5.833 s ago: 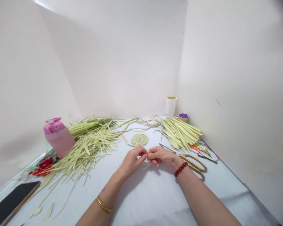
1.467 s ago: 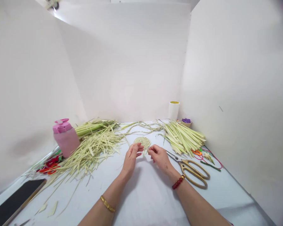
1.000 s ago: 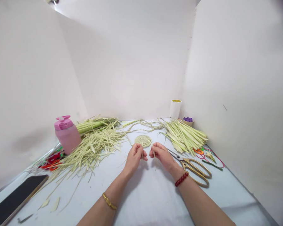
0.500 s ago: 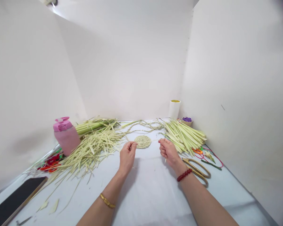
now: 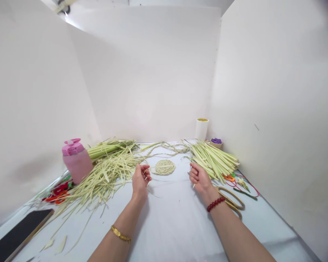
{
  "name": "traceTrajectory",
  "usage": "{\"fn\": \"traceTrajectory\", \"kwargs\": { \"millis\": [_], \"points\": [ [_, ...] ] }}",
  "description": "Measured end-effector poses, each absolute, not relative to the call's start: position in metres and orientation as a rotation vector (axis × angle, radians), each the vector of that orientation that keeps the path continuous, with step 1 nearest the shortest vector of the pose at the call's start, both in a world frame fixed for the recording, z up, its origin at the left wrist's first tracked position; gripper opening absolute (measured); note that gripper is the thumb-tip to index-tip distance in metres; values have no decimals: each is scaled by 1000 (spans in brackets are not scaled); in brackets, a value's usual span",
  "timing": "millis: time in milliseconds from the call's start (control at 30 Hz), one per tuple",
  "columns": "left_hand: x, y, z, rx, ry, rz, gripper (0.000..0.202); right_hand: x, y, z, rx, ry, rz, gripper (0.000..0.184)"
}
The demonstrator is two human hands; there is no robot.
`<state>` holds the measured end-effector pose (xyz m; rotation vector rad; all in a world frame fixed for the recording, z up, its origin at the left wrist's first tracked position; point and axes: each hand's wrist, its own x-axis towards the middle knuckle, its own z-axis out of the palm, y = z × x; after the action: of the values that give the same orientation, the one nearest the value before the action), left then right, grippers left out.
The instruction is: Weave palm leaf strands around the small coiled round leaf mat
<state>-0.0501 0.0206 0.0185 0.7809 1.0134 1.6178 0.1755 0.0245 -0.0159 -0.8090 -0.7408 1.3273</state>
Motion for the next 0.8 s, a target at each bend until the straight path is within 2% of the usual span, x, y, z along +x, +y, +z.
{"fn": "traceTrajectory", "kwargs": {
  "millis": [233, 300, 367, 433, 533, 700, 800],
  "points": [
    [-50, 20, 16, 1203, 1439, 1796, 27, 164, 13, -1, -695, -741, 1404, 32],
    [-43, 13, 14, 1417, 1386, 1641, 28, 159, 7, 3, -683, -793, 1431, 34],
    [-34, 4, 12, 1493, 1193, 1323, 37, 152, 1, 6, -694, -876, 1466, 34],
    [-26, -1, 9, 1355, 1023, 1093, 48, 145, -7, 7, -729, -1009, 1510, 32],
    [-22, -3, 5, 1069, 870, 1120, 50, 136, -16, 6, -837, -1259, 1559, 29],
    [-34, 2, 7, 718, 762, 1306, 26, 132, -20, -3, -1016, -1495, 1575, 32],
    [-38, 3, 8, 638, 668, 1332, 21, 134, -19, -5, -1040, -1511, 1585, 34]
  ]
}}
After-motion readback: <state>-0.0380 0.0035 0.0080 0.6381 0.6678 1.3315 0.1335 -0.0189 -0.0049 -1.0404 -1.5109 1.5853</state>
